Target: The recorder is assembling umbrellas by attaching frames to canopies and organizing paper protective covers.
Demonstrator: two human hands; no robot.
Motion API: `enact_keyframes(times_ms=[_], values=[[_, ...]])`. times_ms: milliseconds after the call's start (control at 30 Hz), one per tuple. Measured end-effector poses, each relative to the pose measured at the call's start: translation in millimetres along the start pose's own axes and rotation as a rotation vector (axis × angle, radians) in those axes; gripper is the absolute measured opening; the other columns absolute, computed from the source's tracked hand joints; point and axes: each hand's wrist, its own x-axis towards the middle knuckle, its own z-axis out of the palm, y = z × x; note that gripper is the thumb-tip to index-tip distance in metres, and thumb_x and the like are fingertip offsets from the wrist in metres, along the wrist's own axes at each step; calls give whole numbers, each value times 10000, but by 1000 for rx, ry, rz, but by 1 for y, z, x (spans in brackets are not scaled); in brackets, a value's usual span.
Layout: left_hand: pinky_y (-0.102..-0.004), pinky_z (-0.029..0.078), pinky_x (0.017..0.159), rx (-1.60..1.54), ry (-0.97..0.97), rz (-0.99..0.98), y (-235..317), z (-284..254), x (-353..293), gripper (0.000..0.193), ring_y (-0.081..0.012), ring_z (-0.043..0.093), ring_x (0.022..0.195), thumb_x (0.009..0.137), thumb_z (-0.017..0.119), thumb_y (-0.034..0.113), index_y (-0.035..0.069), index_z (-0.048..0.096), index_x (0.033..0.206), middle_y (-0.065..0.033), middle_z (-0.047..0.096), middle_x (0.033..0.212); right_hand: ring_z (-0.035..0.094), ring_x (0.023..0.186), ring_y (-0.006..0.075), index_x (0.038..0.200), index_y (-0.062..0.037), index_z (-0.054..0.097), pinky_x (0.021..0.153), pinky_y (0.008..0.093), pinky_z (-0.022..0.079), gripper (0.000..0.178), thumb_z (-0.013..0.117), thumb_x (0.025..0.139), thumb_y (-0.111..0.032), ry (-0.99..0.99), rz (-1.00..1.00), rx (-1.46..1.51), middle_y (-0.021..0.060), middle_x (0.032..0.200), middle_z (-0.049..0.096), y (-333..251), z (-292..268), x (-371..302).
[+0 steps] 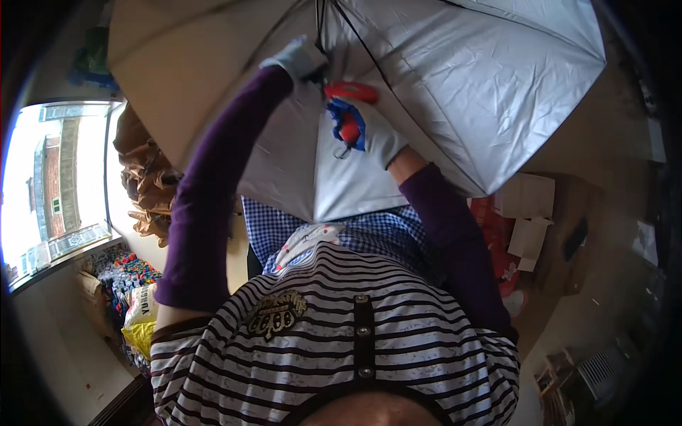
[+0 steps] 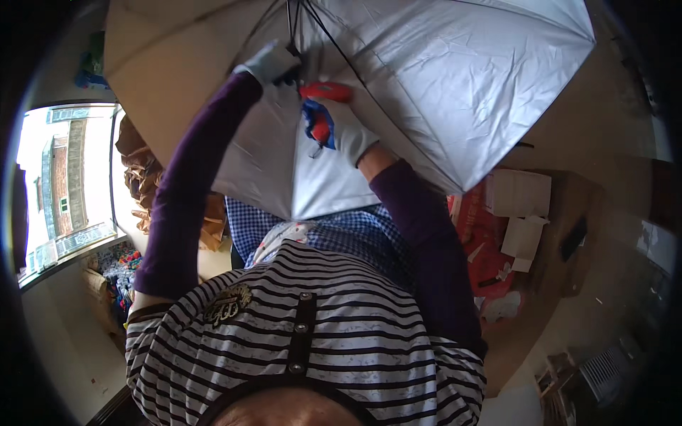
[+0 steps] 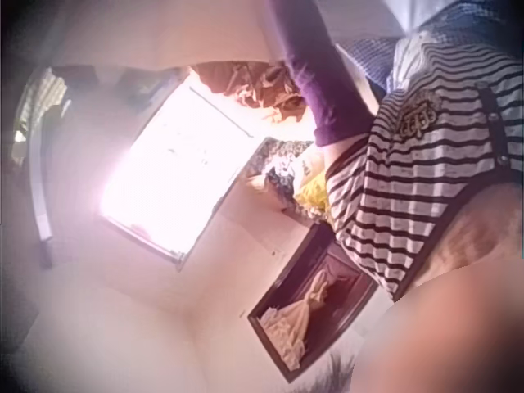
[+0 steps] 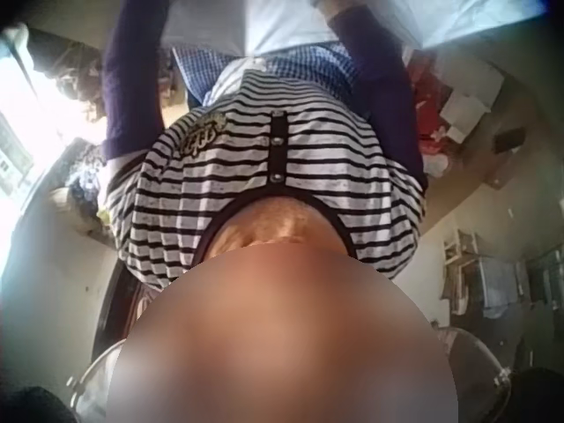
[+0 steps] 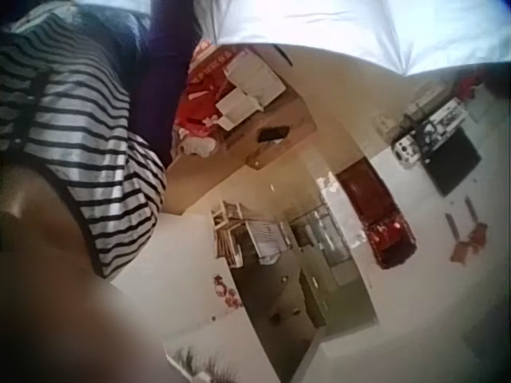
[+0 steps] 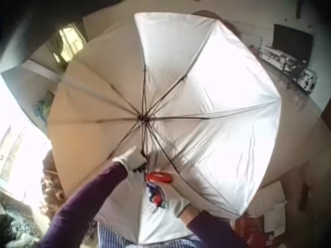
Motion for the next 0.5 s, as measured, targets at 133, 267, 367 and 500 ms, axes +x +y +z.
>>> enact_keyframes(times_ms=[133, 267, 367, 500], values=[[-402, 530, 724, 426, -136, 103, -54, -45, 11, 252, -334, 668, 811, 785, 605, 231, 14, 690, 881, -165, 695, 865, 652, 799, 186, 1079, -52, 583, 676, 302, 547, 258, 637, 884, -213, 21, -335, -137, 43, 878, 631, -3, 36, -20], [-401, 506, 832, 907, 18, 16, -137, -63, -8, 417, -342, 624, 990, 786, 625, 402, 30, 670, 971, -179, 632, 1096, 654, 793, 171, 1066, -41, 588, 673, 294, 548, 249, 650, 874, -188, 109, -581, -414, 53, 887, 638, 2, 50, 1], [-408, 498, 859, 480, 29, -337, -71, -41, -21, 502, -352, 598, 1056, 783, 634, 469, 35, 645, 1035, -175, 582, 1200, 650, 764, 159, 1045, -34, 590, 670, 285, 545, 224, 652, 866, -154, 236, -607, -465, 53, 878, 642, -6, 36, -22], [-419, 494, 854, 410, 428, -417, 24, -19, -73, 547, -356, 610, 1031, 794, 622, 477, 40, 588, 1122, -215, 610, 1124, 645, 732, 148, 1035, -29, 587, 660, 275, 542, 208, 654, 856, -112, 255, -522, -379, 47, 863, 643, -15, 36, -38]])
